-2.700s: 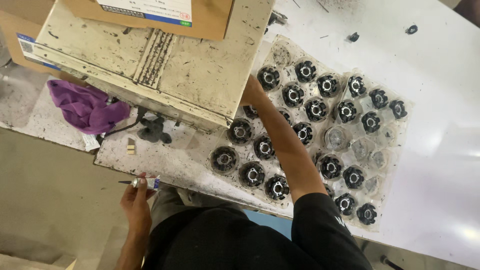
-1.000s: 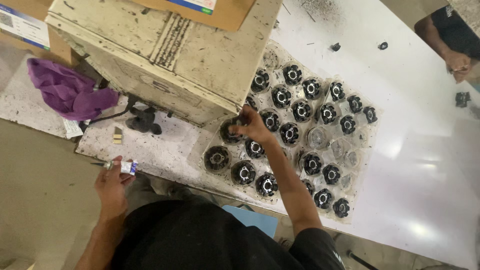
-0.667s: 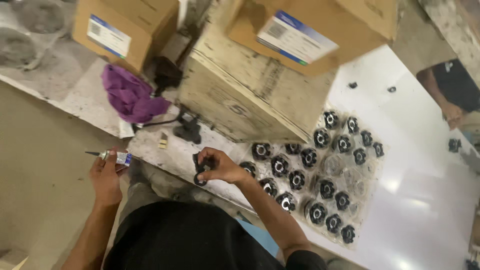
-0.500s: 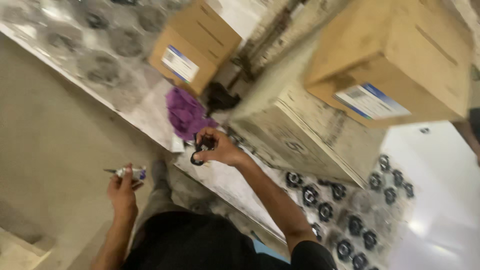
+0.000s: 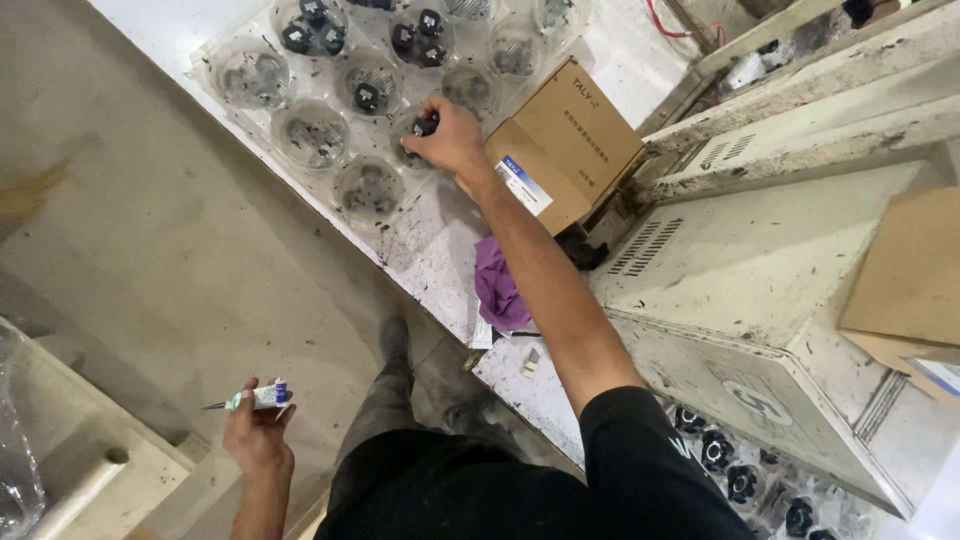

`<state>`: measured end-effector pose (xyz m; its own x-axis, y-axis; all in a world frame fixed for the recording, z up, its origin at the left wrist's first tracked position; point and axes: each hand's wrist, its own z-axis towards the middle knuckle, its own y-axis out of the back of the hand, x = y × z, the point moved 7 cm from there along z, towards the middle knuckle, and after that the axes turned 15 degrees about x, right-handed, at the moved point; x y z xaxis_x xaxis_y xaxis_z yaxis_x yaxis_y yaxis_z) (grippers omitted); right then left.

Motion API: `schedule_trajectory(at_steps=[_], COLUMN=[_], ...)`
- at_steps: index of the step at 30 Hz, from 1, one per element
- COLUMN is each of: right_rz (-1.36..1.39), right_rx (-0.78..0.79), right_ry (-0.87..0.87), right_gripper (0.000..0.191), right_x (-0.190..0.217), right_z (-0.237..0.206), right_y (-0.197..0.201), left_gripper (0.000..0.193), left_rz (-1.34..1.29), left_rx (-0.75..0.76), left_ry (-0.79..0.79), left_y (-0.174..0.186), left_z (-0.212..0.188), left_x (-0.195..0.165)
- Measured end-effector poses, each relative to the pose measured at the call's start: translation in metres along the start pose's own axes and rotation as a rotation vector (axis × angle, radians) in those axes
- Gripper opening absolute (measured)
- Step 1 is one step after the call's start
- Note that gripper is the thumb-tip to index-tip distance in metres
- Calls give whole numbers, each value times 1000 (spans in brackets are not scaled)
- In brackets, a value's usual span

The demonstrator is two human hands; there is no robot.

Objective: The person picks black rotor-like components from blister trays, squeezes silicone sealant from a tube onto each component by hand, and places the treated components back into the trays, working through them one at a time.

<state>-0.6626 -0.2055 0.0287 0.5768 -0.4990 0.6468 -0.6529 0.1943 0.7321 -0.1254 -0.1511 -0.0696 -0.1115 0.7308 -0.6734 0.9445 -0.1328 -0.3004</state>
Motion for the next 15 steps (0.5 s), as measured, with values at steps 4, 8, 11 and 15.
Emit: schedule_trajectory(at_steps=[4,8,11,15], right_rz=[-134,113,46,25], right_rx=[-65,3,181,-197], right_ry=[162,10,52,372], right_gripper=[66,56,22,21], right_x=[11,6,15,17], right_z=[-38,-165,-288,-467], right_y=[-2,-8,-13,29], left_gripper=[37,38,39,40], left_rz=[135,133,265,562], left_rx=[25,75,124,353], left_ry=[84,233,276,149], left_y=[-10,-42,-81,-145], left_z=[16,33,35,30], left_x=[-3,7,12,19])
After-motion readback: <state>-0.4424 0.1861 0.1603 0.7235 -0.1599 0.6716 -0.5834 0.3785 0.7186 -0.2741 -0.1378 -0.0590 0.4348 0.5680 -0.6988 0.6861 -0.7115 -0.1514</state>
